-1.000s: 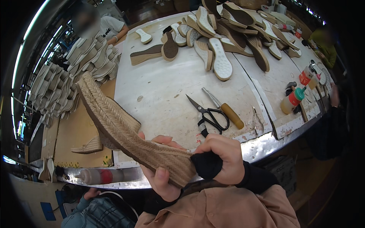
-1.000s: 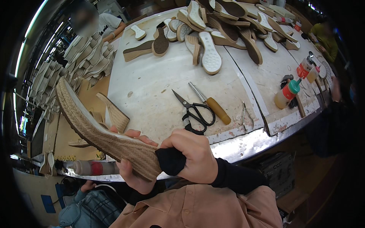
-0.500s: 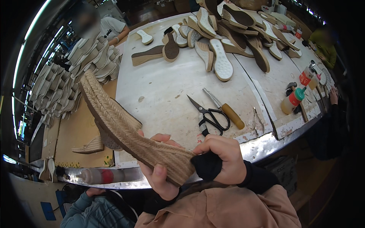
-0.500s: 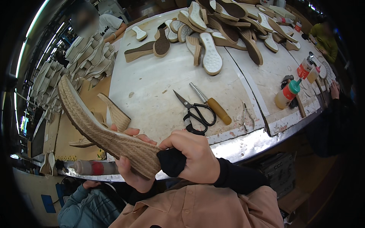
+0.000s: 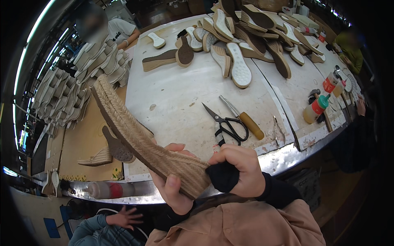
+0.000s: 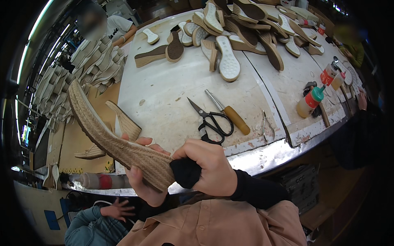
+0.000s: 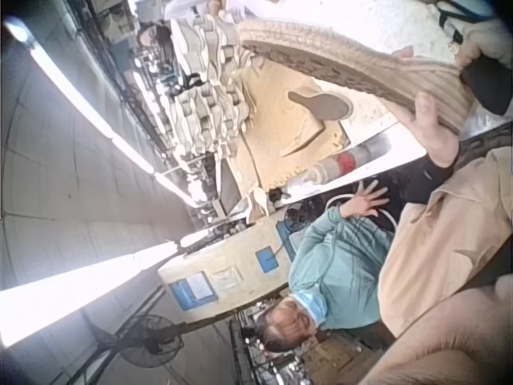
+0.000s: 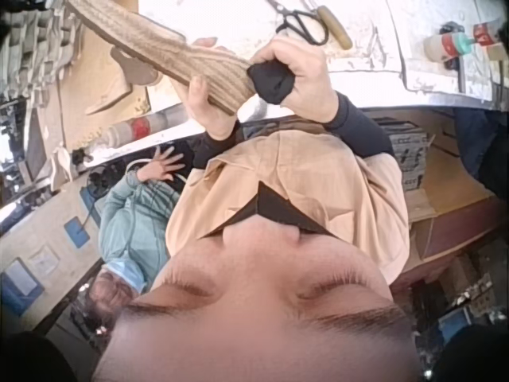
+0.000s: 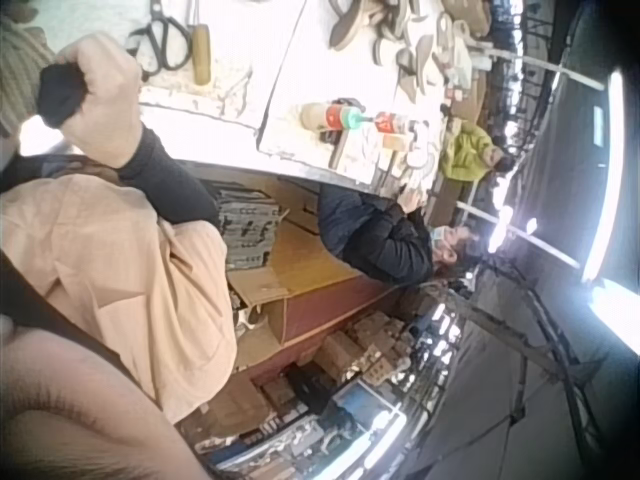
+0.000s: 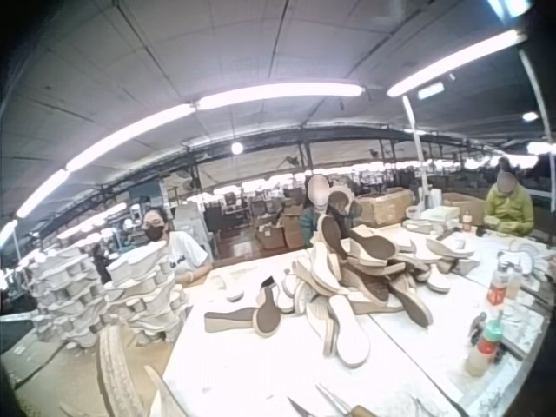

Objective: The person holds a shoe sole and rubs its textured surface with a black cloth. They rotate the sole to access different areas and continue wiping the edges and bottom. The person places the cloth on the table and picks up another sole to repeat the process.

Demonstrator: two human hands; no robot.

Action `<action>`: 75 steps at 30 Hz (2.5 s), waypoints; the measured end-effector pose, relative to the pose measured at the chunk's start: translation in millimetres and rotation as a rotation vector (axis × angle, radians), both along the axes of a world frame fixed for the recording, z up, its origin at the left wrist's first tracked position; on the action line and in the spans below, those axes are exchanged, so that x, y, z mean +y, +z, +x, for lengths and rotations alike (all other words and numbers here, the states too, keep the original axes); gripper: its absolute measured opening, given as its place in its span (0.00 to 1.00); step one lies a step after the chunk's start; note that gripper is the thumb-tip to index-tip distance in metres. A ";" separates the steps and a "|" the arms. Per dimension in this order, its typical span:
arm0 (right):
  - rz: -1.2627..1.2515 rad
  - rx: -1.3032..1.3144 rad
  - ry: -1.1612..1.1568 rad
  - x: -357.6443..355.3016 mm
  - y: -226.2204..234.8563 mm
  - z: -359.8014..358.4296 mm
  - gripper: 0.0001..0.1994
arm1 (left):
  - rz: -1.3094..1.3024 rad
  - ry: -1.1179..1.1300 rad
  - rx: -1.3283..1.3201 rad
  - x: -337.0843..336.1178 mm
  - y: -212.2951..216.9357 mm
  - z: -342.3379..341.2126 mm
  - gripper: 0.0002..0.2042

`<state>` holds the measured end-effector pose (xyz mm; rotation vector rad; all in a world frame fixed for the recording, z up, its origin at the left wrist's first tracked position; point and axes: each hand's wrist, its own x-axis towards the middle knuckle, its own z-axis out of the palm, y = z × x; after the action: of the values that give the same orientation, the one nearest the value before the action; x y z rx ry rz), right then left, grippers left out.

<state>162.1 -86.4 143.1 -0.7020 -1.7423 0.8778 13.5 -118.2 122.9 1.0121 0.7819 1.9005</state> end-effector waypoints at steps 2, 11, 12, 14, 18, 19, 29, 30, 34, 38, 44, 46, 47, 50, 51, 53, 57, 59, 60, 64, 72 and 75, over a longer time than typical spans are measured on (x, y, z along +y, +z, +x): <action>-0.004 -0.004 0.017 -0.1 -0.5 0.9 0.03 | -0.001 0.006 -0.010 -0.7 -0.8 0.4 0.38; 0.056 -0.015 -0.002 0.6 -7.1 -2.1 0.04 | -0.013 -0.027 -0.021 0.9 -6.6 -5.5 0.38; 0.065 -0.026 -0.017 1.0 -8.2 -2.6 0.04 | -0.017 -0.014 -0.020 0.4 -7.7 -4.0 0.38; 0.085 -0.050 -0.051 0.7 -9.3 -3.5 0.04 | -0.023 -0.010 -0.028 -1.0 -8.3 -0.3 0.38; -0.025 -0.001 -0.055 4.9 -14.1 -7.4 0.03 | -0.061 -0.052 -0.018 -2.2 -7.1 0.0 0.37; -0.173 0.055 0.001 6.1 -14.2 -5.8 0.04 | -0.080 -0.070 -0.006 -1.3 -7.6 -1.1 0.37; -0.554 0.349 0.126 -1.7 -10.5 11.5 0.14 | -0.136 -0.268 -0.211 0.6 -6.3 -10.2 0.35; -0.560 0.318 0.134 -5.7 -4.9 12.4 0.14 | -0.132 -0.266 -0.210 0.3 -6.1 -9.9 0.35; -0.321 0.107 0.134 -7.4 3.6 13.4 0.11 | -0.127 -0.231 -0.163 -1.6 -4.4 -10.4 0.36; -0.126 0.024 0.056 -9.2 -0.6 4.0 0.07 | -0.119 -0.175 -0.127 -3.7 -2.7 -9.3 0.37; -0.011 0.053 -0.013 -7.2 -7.9 -2.5 0.04 | -0.074 -0.121 -0.087 -6.8 -2.7 -3.6 0.38; -0.021 0.054 -0.003 -6.5 -7.7 -2.1 0.04 | -0.057 -0.108 -0.074 -6.2 -4.1 -4.0 0.38; -0.032 0.050 0.011 -6.1 -7.4 -0.7 0.03 | -0.056 -0.104 -0.069 -6.1 -3.9 -4.4 0.38; -0.042 0.046 0.020 -6.4 -7.0 -0.6 0.03 | -0.053 -0.095 -0.052 -6.1 -3.4 -5.0 0.38; -0.042 0.047 0.016 -6.5 -7.0 -0.8 0.03 | -0.050 -0.093 -0.046 -6.4 -3.9 -4.4 0.38; -0.040 0.041 0.005 -5.4 -7.9 -1.3 0.03 | -0.051 -0.074 -0.032 -7.2 -4.0 -3.5 0.38; -0.069 0.041 0.037 -4.4 -8.5 1.7 0.02 | -0.058 -0.074 -0.021 -6.8 -1.5 -3.6 0.39; -0.070 0.031 0.039 -4.1 -7.6 2.0 0.02 | -0.052 -0.080 -0.022 -6.8 -1.6 -4.0 0.39; -0.070 0.025 0.039 -4.0 -7.3 2.1 0.02 | -0.047 -0.074 -0.021 -6.7 -2.3 -2.9 0.39; -0.107 0.043 0.037 -2.6 -9.0 2.7 0.02 | -0.046 -0.029 0.018 -6.7 -3.2 0.2 0.39; -0.196 0.040 0.080 -1.1 -7.6 5.4 0.03 | -0.025 -0.014 0.040 -5.5 -2.2 1.3 0.40; -0.165 0.064 0.067 -1.2 -9.8 4.8 0.03 | -0.050 -0.019 0.035 -4.8 -0.5 0.9 0.40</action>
<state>166.9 -87.6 133.3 -0.7181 -1.6581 1.0881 14.4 -123.0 122.3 1.0206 0.8327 1.8425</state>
